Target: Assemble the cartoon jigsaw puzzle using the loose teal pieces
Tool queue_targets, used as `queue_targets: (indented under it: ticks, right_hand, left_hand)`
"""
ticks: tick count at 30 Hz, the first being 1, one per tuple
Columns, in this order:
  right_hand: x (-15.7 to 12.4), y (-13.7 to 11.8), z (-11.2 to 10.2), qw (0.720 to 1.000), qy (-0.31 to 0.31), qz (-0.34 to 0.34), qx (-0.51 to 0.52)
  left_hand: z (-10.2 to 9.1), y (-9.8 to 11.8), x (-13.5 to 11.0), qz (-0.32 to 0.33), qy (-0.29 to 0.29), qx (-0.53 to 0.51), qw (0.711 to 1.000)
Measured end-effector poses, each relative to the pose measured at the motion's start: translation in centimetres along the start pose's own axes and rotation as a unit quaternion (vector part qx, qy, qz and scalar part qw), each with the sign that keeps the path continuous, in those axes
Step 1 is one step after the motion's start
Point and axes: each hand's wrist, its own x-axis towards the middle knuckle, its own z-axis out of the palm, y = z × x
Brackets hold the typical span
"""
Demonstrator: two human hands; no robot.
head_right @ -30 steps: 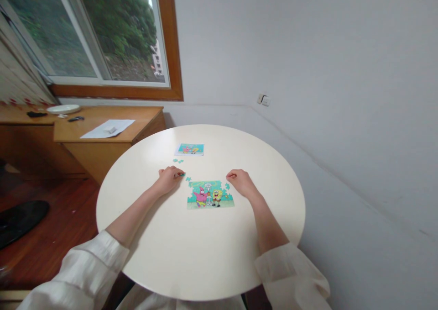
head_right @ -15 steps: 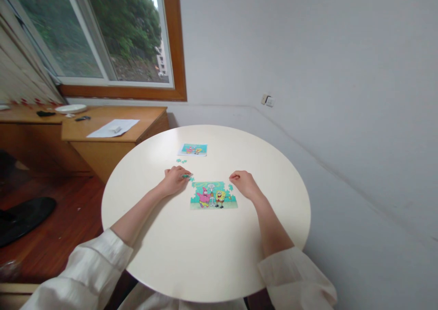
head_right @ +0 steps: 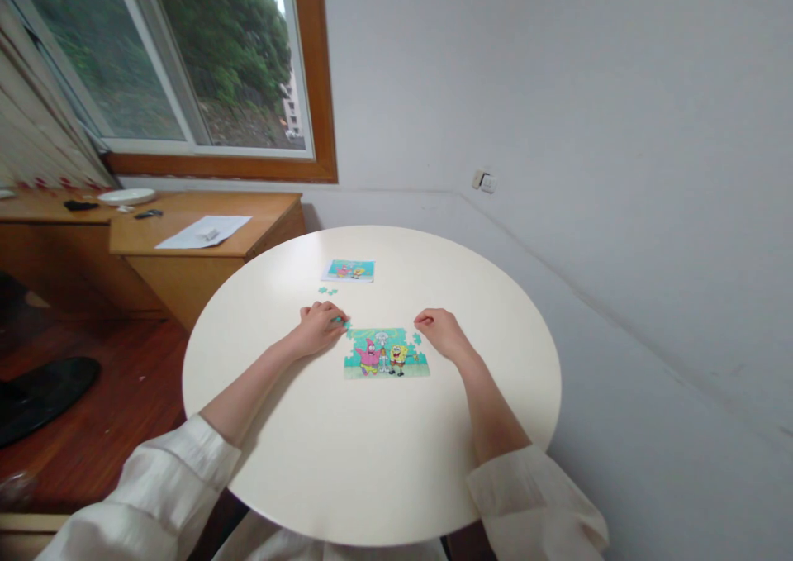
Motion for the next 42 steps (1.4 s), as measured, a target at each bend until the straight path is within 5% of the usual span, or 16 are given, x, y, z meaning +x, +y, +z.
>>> queue_targets:
  ticks: [31,36,42]
  right_hand:
    - [-0.2,-0.5,0.1,1.0,-0.006,0.007,-0.004]
    - [-0.2,-0.8,0.2,1.0,0.008,-0.009,0.009]
    - [-0.3,-1.1,0.1,0.998,0.014,-0.032,0.047]
  left_hand:
    - [-0.8,0.7,-0.1,-0.017,0.02,-0.068,0.997]
    - [-0.5,0.2,0.2,-0.005,0.075,-0.189,0.979]
    - [-0.4,0.5,0.7,-0.012,0.084,-0.393,0.915]
